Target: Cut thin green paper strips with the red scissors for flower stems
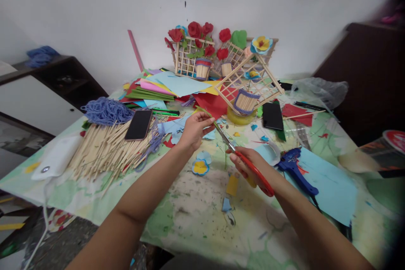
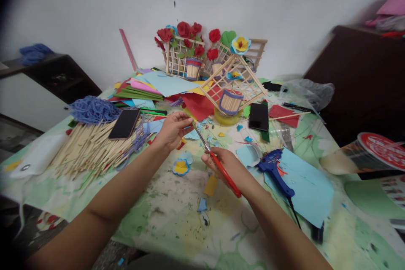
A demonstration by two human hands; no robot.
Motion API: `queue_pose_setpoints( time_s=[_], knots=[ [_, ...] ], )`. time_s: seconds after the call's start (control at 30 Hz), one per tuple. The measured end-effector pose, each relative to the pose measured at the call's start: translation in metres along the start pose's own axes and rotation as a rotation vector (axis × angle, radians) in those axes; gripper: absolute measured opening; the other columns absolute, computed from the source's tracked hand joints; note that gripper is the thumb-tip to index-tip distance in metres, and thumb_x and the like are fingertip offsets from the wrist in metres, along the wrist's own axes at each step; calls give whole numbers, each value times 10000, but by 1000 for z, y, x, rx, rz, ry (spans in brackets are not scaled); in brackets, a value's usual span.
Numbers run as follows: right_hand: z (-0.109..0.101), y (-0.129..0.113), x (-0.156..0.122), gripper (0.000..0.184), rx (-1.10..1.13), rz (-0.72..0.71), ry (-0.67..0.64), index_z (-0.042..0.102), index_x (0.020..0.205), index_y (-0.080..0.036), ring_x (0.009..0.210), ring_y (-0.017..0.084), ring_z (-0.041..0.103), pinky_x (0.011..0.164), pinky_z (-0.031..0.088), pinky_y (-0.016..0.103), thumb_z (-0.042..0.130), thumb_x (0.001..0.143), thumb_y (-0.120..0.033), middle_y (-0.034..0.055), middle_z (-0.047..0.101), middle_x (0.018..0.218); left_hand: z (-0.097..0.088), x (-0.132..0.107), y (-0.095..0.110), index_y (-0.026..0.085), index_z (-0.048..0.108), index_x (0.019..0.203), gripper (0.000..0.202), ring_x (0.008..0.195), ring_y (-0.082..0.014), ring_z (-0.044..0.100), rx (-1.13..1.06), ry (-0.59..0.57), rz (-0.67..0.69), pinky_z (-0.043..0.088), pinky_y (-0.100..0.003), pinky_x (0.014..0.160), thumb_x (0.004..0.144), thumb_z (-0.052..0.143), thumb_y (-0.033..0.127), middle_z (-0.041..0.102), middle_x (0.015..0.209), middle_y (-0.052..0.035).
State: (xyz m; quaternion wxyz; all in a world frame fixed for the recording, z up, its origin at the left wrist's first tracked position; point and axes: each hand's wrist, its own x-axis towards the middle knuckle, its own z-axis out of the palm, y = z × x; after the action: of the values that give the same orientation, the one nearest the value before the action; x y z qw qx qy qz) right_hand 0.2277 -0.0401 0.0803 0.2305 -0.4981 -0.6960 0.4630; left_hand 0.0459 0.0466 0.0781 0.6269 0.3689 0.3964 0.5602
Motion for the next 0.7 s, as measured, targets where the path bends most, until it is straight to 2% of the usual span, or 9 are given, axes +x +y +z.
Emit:
queue_pose_setpoints(
  time_s=[0.13,0.37,0.53,0.7],
  knots=[
    [1,-2,0,421,-13,9,8,518,736,-187,449,99,409,427,298,231,454,841,-589,-32,449,514,0,0,0,145,568,707,275,682,-95,595,0,-1,-1,504,-273,717,543,783,195,615,718,-2],
    [2,3,0,428,-8,15,14,574,864,-174,449,102,414,425,297,232,437,855,-580,-32,456,521,1,0,-1,145,550,705,278,679,-90,594,1,29,25,508,-281,731,550,776,192,599,699,9],
    [2,4,0,389,-6,14,6,559,831,-181,451,97,415,433,303,228,459,856,-556,-33,463,525,3,-1,-1,148,542,711,287,651,-84,580,23,83,67,515,-279,711,548,773,201,587,679,19],
    [3,2,0,424,9,16,16,557,809,-177,448,95,406,425,299,230,428,859,-578,-31,450,524,4,-1,-2,148,538,705,283,678,-92,590,39,65,73,516,-269,703,559,772,210,594,687,10]
  ],
)
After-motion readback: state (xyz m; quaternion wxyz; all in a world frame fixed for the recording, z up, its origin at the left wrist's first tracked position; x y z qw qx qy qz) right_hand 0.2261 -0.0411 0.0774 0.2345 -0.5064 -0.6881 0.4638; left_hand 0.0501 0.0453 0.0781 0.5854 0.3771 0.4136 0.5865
